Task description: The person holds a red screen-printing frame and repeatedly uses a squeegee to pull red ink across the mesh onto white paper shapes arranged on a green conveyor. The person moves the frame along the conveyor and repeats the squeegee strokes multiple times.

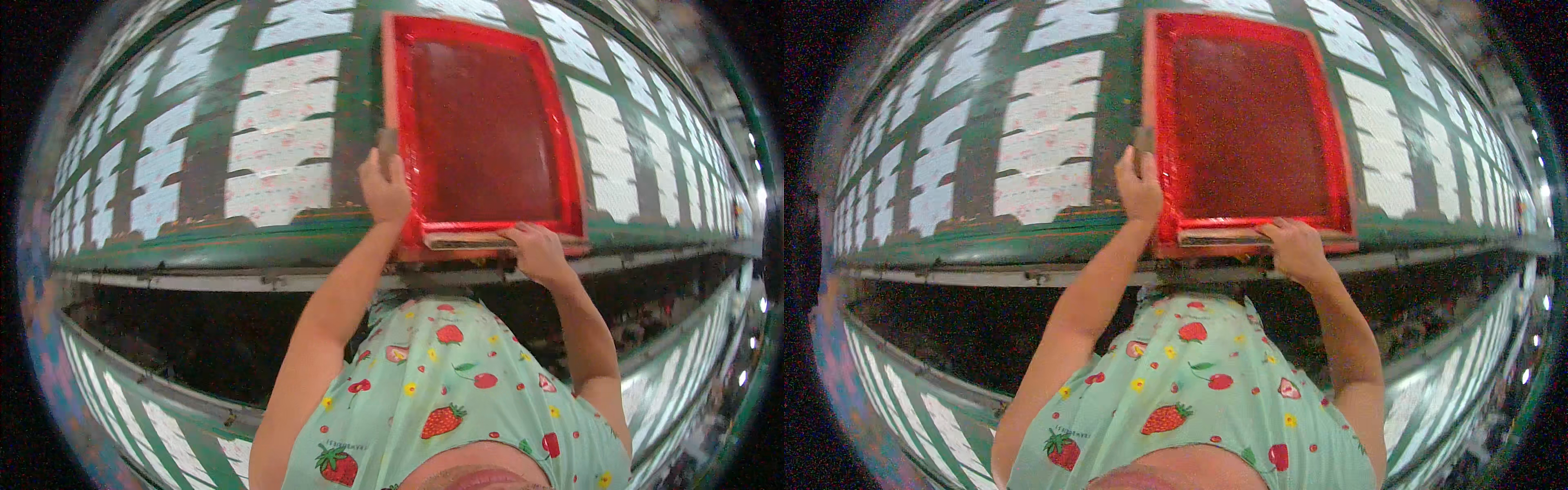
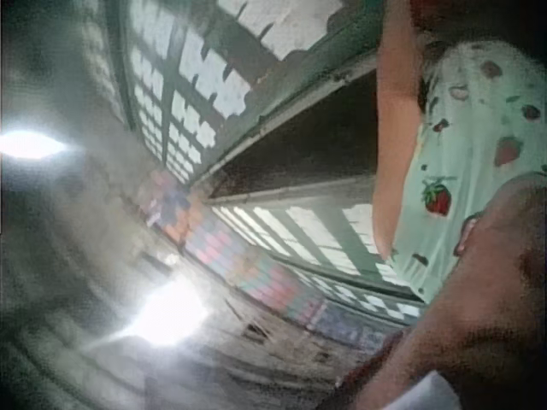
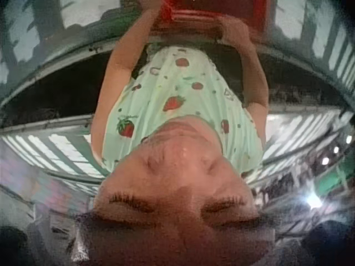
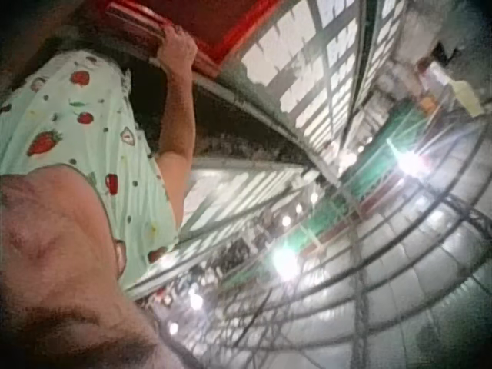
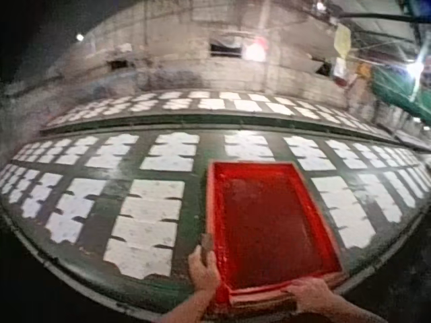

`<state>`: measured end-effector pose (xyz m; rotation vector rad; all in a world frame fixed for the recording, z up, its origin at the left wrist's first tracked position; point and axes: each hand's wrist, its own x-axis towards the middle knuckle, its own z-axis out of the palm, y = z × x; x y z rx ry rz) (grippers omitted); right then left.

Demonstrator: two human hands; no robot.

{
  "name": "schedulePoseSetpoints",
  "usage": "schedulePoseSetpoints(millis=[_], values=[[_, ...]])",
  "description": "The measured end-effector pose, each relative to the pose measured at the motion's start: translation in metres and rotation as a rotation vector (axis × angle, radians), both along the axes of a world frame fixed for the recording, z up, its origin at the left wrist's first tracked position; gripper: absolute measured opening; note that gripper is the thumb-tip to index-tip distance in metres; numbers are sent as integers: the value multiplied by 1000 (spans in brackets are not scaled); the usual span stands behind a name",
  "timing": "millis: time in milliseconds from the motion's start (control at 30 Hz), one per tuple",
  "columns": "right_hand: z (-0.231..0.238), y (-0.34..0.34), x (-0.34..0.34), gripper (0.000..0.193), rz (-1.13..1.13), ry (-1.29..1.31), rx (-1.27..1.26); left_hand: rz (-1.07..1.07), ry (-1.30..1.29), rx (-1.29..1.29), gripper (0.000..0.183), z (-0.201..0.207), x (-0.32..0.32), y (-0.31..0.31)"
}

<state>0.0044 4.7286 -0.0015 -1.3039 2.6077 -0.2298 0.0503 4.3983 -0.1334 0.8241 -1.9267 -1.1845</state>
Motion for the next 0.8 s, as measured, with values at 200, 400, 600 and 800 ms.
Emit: schedulePoseSetpoints(millis=[200, 400, 600, 800], values=[[-32, 1, 12, 48, -7, 106, -133, -48, -16, 133, 59, -4, 0, -3], [-54, -26, -52, 54, 8, 236, -232, -39, -55, 107, 57, 9, 1, -1], [-69, -77, -161, 50, 54, 340, -308, -26, -86, 158, 53, 17, 2, 3], [-86, -135, -292, 40, 55, 395, -299, 25, -193, 48, 48, 21, -1, 7]])
